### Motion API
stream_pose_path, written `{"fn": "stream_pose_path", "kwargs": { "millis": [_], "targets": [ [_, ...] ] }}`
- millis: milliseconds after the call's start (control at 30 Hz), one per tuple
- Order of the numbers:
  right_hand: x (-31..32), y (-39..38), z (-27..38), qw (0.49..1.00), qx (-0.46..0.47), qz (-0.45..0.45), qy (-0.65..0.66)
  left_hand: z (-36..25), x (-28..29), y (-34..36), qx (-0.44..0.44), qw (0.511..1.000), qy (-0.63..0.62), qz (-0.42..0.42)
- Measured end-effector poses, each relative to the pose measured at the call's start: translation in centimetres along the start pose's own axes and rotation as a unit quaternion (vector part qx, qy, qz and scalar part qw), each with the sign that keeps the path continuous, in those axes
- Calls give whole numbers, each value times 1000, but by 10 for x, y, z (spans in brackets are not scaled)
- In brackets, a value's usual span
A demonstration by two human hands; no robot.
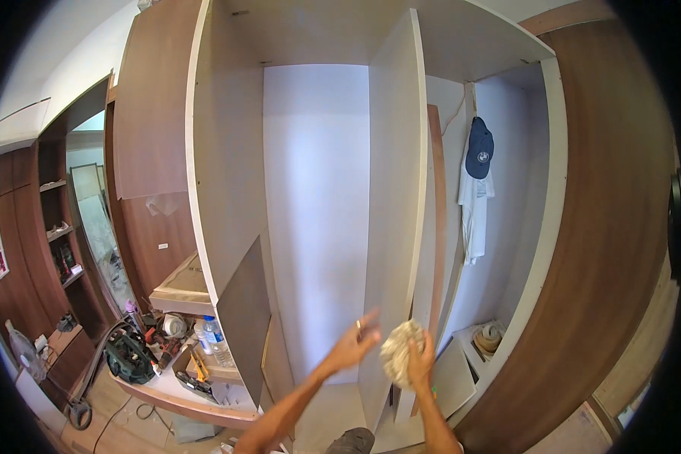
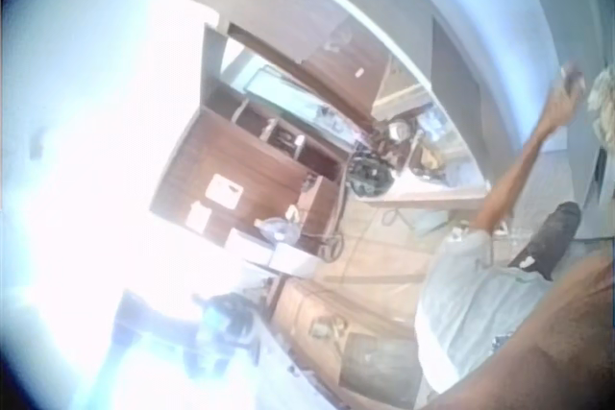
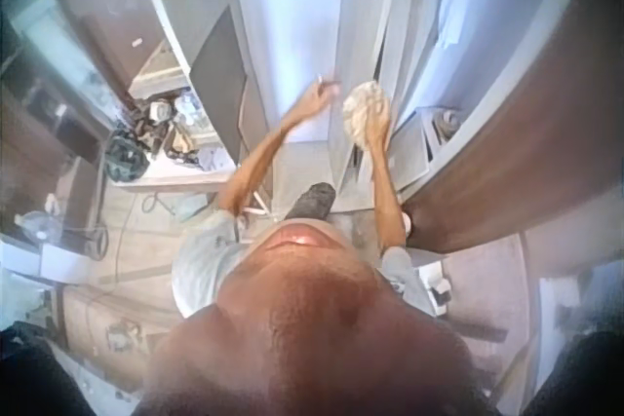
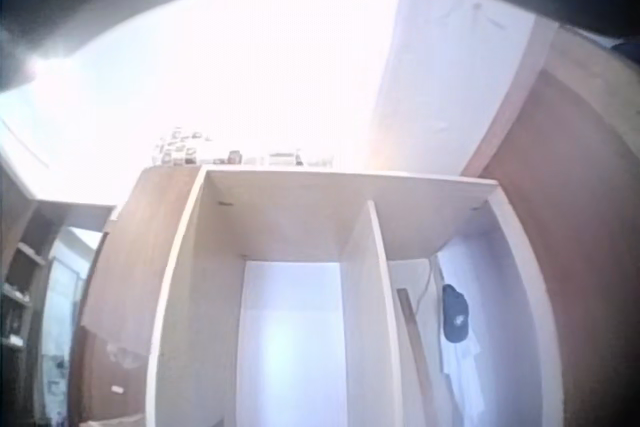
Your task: The person applies adhesive from a tin to a metal sheet using a spreader, smooths it across the surface, and then uses a cloth to wipe down the inside of a closet.
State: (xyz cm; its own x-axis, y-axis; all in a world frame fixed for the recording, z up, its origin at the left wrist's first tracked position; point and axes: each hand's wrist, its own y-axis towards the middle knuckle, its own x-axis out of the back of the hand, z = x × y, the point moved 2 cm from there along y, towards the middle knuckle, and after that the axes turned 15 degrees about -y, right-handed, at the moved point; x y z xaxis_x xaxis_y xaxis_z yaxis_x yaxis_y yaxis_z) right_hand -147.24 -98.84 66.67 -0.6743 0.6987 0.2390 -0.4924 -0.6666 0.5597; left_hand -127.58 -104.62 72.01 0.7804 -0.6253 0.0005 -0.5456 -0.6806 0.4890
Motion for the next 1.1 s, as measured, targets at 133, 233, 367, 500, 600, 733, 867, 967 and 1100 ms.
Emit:
{"fn": "stream_pose_path", "kwargs": {
  "millis": [133,233,367,500,600,733,867,967,1100],
  "targets": [
    [3,89,20,991,99,-50,-71,-98,61,120,-168,981,72,-63],
    [-13,137,16,982,139,-73,-107,-177,96,205,-264,953,123,-84],
    [-35,162,30,987,131,-28,-84,-282,141,317,-354,916,141,-127],
    [-51,176,31,994,81,-33,-70,-410,164,423,-405,904,-13,-138],
    [-60,178,39,994,51,-45,-87,-485,174,482,-391,906,-37,-157],
    [-60,188,51,994,35,-34,-97,-527,177,534,-418,884,-28,-208],
    [-57,193,51,996,12,-7,-83,-527,162,551,-455,862,-58,-217],
    [-51,191,56,996,3,-10,-90,-514,156,547,-436,877,-25,-202],
    [-55,188,56,993,13,1,-117,-527,165,531,-457,863,-101,-191]
  ]
}}
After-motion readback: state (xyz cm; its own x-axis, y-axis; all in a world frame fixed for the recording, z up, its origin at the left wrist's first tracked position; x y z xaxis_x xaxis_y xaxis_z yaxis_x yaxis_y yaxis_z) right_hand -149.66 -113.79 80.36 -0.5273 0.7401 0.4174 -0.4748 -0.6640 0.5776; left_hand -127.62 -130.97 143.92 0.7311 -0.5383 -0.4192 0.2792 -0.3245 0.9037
